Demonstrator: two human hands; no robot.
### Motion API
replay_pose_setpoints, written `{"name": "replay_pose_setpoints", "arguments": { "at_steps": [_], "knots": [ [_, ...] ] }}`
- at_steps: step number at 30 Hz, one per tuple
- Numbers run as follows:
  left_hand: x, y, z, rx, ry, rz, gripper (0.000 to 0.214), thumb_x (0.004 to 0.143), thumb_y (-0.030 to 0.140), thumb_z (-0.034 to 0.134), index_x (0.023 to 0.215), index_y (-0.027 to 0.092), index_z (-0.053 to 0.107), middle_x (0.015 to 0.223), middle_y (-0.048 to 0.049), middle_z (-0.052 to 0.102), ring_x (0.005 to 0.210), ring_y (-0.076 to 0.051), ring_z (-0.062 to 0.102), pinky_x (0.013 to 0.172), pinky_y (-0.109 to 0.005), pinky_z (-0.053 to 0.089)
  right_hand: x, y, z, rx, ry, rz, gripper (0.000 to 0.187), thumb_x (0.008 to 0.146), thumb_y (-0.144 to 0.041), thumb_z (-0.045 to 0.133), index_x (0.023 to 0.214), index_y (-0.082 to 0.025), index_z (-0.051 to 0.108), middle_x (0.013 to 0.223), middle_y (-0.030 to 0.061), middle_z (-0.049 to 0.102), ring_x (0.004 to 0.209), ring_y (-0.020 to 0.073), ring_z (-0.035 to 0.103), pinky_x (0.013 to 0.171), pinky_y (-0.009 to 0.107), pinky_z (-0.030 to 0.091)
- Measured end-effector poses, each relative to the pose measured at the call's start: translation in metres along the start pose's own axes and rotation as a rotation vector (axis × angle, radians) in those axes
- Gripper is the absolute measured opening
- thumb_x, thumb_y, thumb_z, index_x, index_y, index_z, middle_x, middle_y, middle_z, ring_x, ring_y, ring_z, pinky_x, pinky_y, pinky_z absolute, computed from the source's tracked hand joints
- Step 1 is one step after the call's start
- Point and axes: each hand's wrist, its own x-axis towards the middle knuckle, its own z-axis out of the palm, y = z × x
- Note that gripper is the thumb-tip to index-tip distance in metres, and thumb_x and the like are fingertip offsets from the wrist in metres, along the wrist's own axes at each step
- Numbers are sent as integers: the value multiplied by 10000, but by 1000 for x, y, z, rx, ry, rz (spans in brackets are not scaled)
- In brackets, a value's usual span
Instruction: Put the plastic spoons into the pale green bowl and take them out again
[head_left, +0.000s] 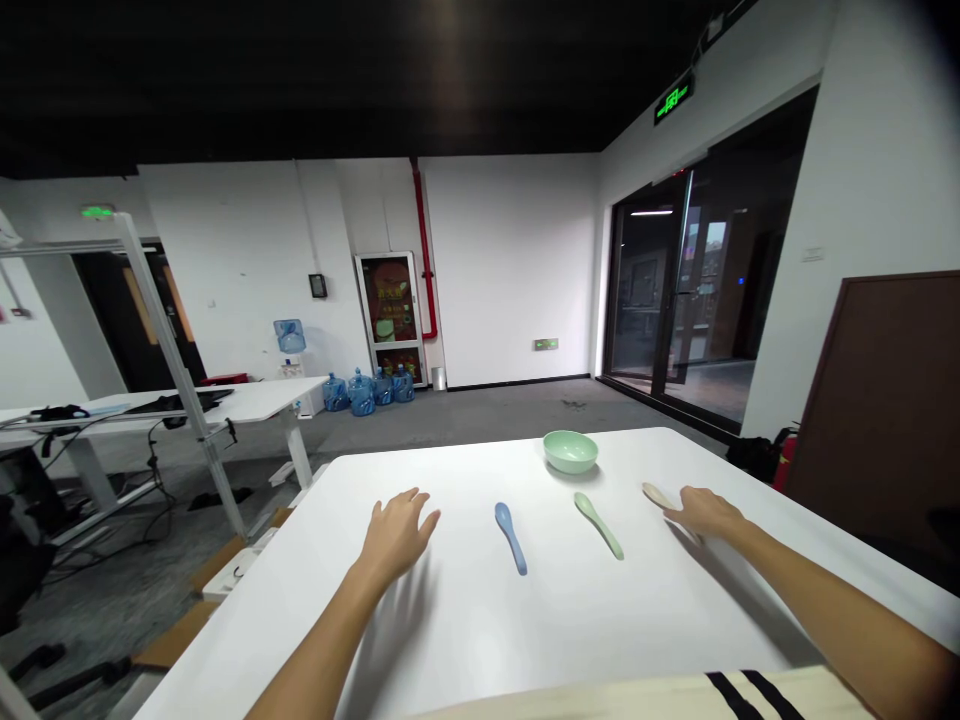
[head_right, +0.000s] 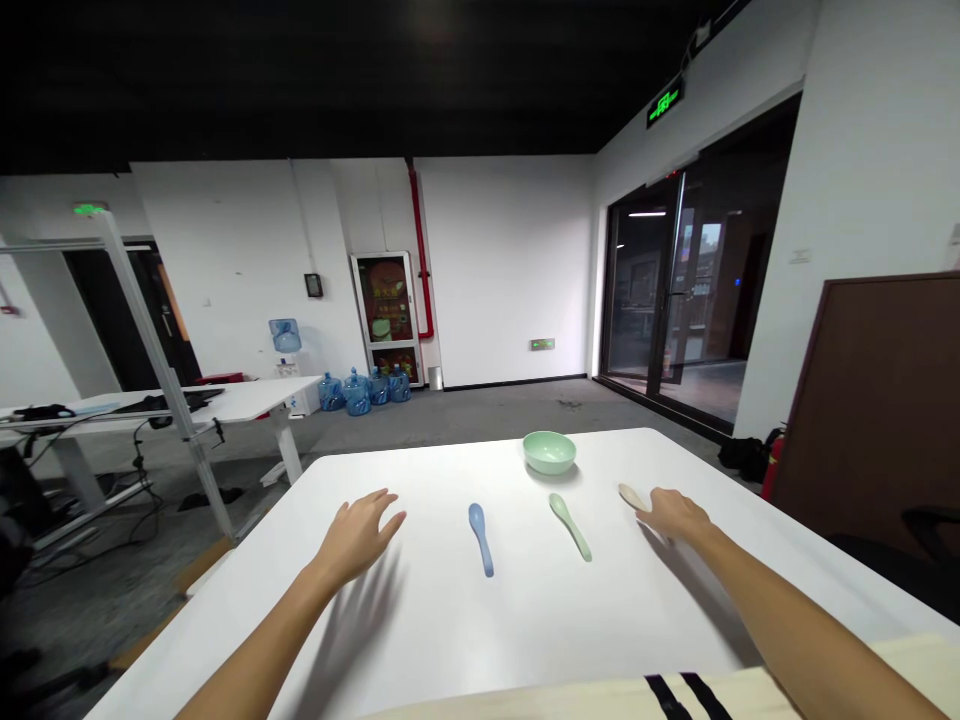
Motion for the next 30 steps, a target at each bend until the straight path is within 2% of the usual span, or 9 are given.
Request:
{"name": "replay_pose_setpoints", "arguments": {
  "at_steps": [7,12,16,21,26,30],
  "knots": [
    [0,-1,1,-1,5,4,478,1060,431,405,1440,243,624,1591,-133,566,1472,-316,524,1235,-604,344,1,1,3,-2,-59,2,113,713,-216,680,821,-186,668,990,163,737,829,299,734,690,368,493],
    [1,-1,1,-14,1,-1,488,1058,438,400,1443,237,622,1594,-133,562,1474,-318,522,1238,-604,340,3,-9,-9,15,-7,4,87,799,-263,662,830,-182,658,1006,170,730,800,277,713,662,341,458],
    [2,0,1,-29,-10,8,494,1058,434,389,1447,233,618,1596,-140,558,1480,-317,513,1243,-621,324,5,-38,-32,50,89,-33,171,872,-335,633,865,-175,693,989,166,737,824,279,707,685,340,452],
    [1,0,3,-22,-5,12,478,1062,432,395,1439,243,620,1593,-132,564,1481,-308,513,1243,-612,328,14,-86,-53,94,136,-114,277,911,-396,588,871,-171,745,999,173,758,909,297,718,728,338,463],
    [2,-1,4,-18,-9,1,477,1065,438,397,1442,247,618,1597,-126,560,1500,-298,491,1257,-594,315,32,-125,-56,163,190,-129,288,888,-405,617,858,-174,788,1018,184,773,950,310,725,745,336,479],
    [4,-1,5,-26,-18,-7,496,1061,446,396,1455,231,608,1604,-129,551,1504,-304,483,1259,-606,308,42,-147,-52,197,198,-88,281,875,-397,625,899,-185,807,1052,186,777,973,323,734,738,344,493]
  ]
}}
